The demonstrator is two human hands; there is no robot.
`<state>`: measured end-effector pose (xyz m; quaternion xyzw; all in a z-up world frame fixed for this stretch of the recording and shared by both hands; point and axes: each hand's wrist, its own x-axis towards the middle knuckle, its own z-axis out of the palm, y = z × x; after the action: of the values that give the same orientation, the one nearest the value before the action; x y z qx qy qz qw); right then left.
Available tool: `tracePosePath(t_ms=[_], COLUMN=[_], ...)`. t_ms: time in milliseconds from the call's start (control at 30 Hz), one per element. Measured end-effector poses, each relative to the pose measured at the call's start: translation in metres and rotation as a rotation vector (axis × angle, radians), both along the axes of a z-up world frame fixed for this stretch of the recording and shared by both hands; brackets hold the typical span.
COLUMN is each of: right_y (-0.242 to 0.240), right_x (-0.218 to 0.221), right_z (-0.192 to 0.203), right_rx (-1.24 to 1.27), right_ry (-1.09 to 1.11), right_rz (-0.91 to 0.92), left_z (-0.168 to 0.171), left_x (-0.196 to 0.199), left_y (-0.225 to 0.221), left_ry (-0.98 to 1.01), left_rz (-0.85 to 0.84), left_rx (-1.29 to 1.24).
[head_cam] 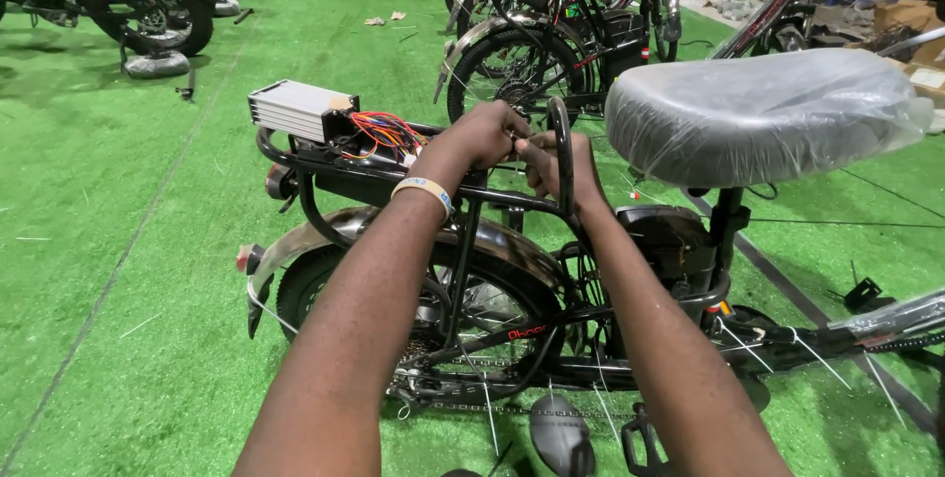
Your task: Installing and securing an electronic controller to the rear rack of an electric bicycle using zip ties.
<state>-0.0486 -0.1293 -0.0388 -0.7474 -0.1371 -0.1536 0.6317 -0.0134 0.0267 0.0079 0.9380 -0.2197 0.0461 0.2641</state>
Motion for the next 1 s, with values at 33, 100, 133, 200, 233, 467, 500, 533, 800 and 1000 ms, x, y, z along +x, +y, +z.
tracePosePath(t_ms=[33, 100, 133, 200, 233, 467, 500, 533, 800, 1000], right_y=[0.000, -0.001, 0.001, 0.003, 0.004, -0.002, -0.002, -0.001, 0.000, -0.003], right_x=[-0.002, -0.008, -0.013, -0.026, -0.029, -0.034, -0.033, -0.037, -0.038, -0.035], right_z=[-0.001, -0.004, -0.002, 0.000, 0.003, 0.001, 0.001, 0.002, 0.002, -0.003], right_rx=[0.000, 0.127, 0.128, 0.192, 0.196, 0.340, 0.345, 0.347, 0.319, 0.284], right_ry=[-0.001, 0.061, 0.061, 0.000, -0.004, -0.023, -0.034, -0.037, -0.099, -0.116], right_rz=[0.002, 0.059, 0.061, 0.041, 0.041, 0.127, 0.122, 0.126, 0.123, 0.168], left_z=[0.005, 0.014, 0.009, -0.002, 0.001, 0.011, 0.013, 0.014, -0.004, -0.009], left_x=[-0.009, -0.028, -0.017, 0.004, 0.002, -0.028, -0.031, -0.035, -0.011, -0.003], left_y=[0.001, 0.002, 0.004, 0.004, 0.004, 0.003, 0.004, 0.005, 0.009, 0.007], left_ry=[-0.001, -0.014, -0.014, -0.069, -0.073, -0.007, 0.004, 0.000, -0.161, -0.152], left_rz=[0.002, -0.001, 0.001, -0.048, -0.049, -0.094, -0.104, -0.101, -0.094, -0.085], left_rx=[0.000, -0.035, -0.035, -0.095, -0.091, -0.219, -0.232, -0.230, -0.255, -0.249])
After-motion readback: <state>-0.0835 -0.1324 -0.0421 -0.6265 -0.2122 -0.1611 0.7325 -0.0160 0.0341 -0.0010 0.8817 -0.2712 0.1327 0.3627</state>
